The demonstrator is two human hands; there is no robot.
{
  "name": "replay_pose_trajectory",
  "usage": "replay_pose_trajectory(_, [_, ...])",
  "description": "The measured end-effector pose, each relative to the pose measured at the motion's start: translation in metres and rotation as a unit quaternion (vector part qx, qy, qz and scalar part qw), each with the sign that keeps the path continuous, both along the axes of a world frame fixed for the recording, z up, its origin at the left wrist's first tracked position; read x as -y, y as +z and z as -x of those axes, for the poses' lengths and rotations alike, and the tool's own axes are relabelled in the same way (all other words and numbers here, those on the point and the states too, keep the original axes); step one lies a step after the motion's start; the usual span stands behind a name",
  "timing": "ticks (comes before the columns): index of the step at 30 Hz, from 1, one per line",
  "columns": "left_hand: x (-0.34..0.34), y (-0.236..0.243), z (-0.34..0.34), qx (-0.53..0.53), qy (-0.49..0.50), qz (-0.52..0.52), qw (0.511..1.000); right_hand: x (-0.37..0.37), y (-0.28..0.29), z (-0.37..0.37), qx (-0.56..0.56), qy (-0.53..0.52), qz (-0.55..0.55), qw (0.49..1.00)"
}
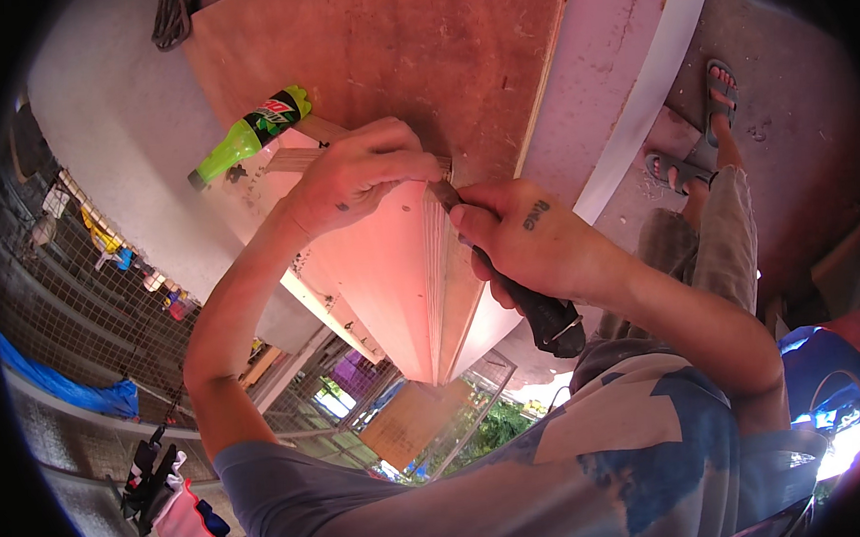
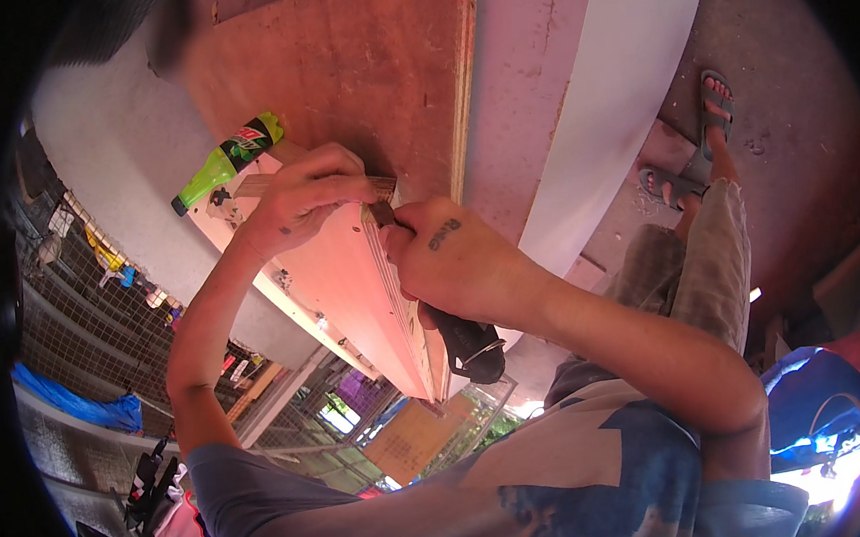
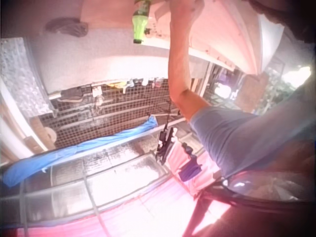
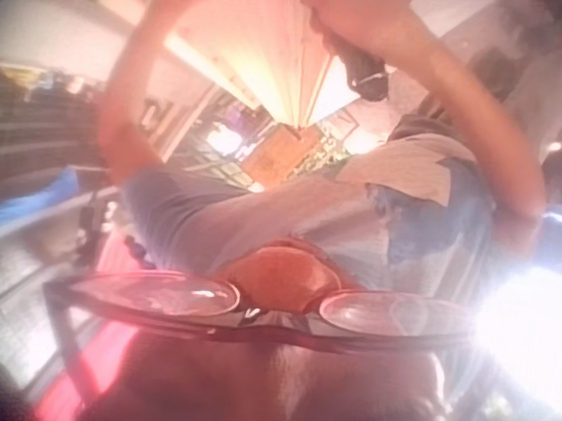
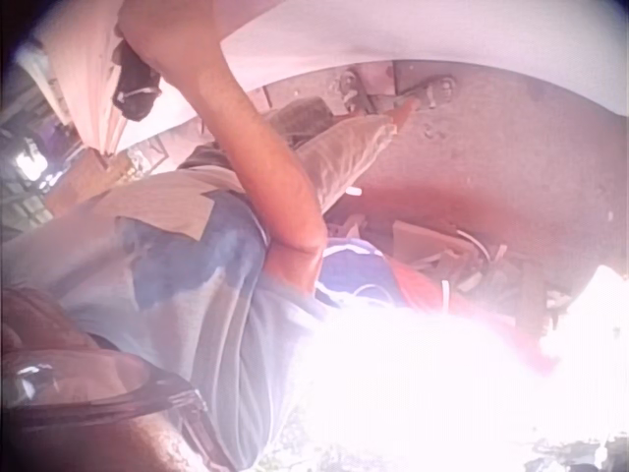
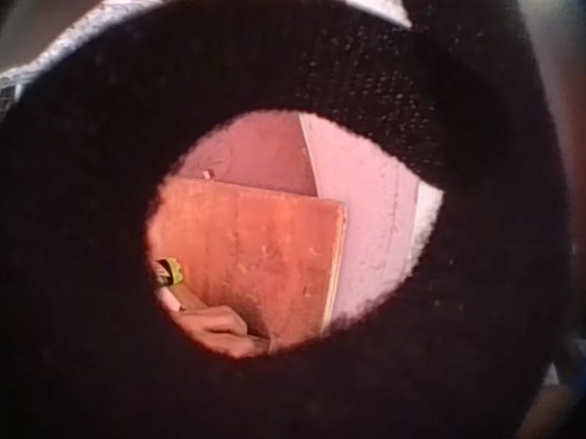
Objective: The person uses a utility knife to trim the edge of a long pink wooden board, then uses a hand plane to smooth the same edge. They repeatedly plane the edge, pause to clear shavings, and continue planing until the end of the clip.
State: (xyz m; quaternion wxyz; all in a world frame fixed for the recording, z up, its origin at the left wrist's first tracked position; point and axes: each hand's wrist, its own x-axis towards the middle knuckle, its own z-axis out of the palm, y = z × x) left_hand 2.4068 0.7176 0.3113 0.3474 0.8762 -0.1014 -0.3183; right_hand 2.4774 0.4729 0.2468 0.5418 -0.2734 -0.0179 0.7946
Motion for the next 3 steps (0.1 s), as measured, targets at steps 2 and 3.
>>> replay_pose_trajectory(2, [-0.0021, -0.0006, 0.0021, -0.003, -0.001, 0.000, 1.000, 0.0002, 0.0017, 0.0007, -0.001, 0.001, 0.005, 1.000])
replay_pose_trajectory(3, [-0.0035, -0.0008, 0.0036, -0.004, -0.001, 0.001, 1.000, 0.0004, 0.0028, 0.0002, -0.002, 0.001, 0.008, 1.000])
